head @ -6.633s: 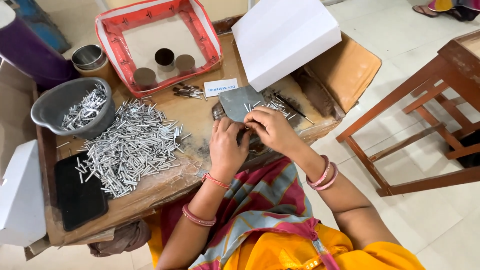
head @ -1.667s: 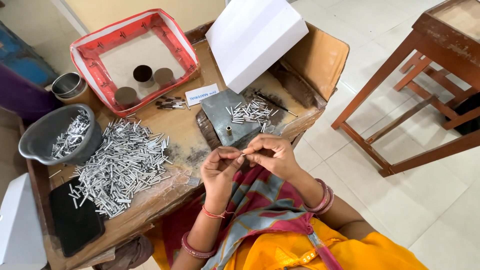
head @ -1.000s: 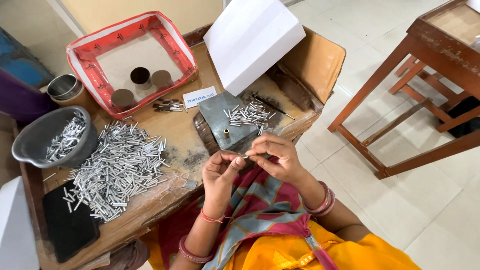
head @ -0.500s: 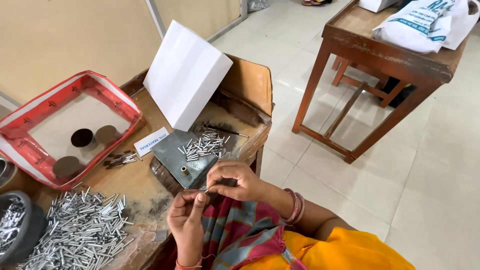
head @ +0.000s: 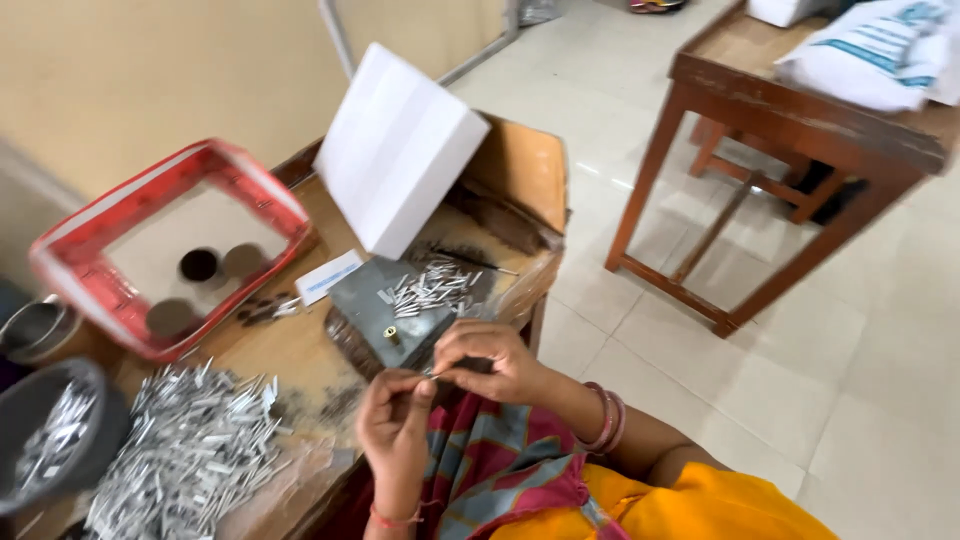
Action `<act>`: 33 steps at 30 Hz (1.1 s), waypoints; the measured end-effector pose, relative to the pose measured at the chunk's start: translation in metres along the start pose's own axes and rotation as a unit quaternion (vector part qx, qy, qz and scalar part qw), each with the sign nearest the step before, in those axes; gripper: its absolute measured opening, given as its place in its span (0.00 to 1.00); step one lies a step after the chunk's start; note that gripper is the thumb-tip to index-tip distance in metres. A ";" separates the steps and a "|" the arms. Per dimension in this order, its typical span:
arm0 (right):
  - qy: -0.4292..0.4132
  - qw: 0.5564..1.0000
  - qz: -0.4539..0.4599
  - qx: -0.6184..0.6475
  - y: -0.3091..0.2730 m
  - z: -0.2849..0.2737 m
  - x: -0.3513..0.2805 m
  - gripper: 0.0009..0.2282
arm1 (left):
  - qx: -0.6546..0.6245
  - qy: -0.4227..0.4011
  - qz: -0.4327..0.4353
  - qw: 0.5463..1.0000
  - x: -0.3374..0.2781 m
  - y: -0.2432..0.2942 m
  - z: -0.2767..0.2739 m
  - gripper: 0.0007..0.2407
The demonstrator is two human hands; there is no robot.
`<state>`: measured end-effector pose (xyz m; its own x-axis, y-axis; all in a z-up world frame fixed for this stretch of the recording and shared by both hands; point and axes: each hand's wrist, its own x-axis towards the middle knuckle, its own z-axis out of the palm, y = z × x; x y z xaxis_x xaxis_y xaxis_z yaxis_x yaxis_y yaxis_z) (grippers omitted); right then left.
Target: The recorder sorts small metal pins and places them into a specialized metal fixture at a workbench.
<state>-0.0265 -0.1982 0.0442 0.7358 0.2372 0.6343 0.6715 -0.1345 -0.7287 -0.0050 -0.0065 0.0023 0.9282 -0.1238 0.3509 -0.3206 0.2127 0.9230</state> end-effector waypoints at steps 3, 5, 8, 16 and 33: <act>0.008 0.998 -0.046 -0.036 0.008 0.005 -0.002 0.05 | -0.018 0.011 -0.008 1.000 -0.003 -0.003 0.002 0.03; 0.053 0.994 0.020 -0.095 0.016 0.007 -0.002 0.04 | -0.053 -0.017 0.013 0.998 -0.001 -0.008 0.003 0.04; 0.076 0.991 -0.015 -0.111 0.022 0.010 -0.003 0.07 | -0.014 0.005 -0.001 1.000 -0.006 -0.002 0.006 0.08; 0.038 0.998 -0.007 -0.057 0.019 0.020 0.002 0.05 | 0.097 0.051 0.127 0.986 -0.009 0.009 -0.002 0.08; 0.002 0.998 0.006 -0.060 0.032 0.016 0.009 0.06 | 0.077 0.075 0.056 0.993 -0.012 -0.018 0.004 0.12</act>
<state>0.0007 -0.1853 0.0226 0.7443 0.2309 0.6267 0.6678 -0.2511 -0.7007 -0.0113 -0.0124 -0.0179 0.8988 0.0400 0.4366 -0.4383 0.0645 0.8965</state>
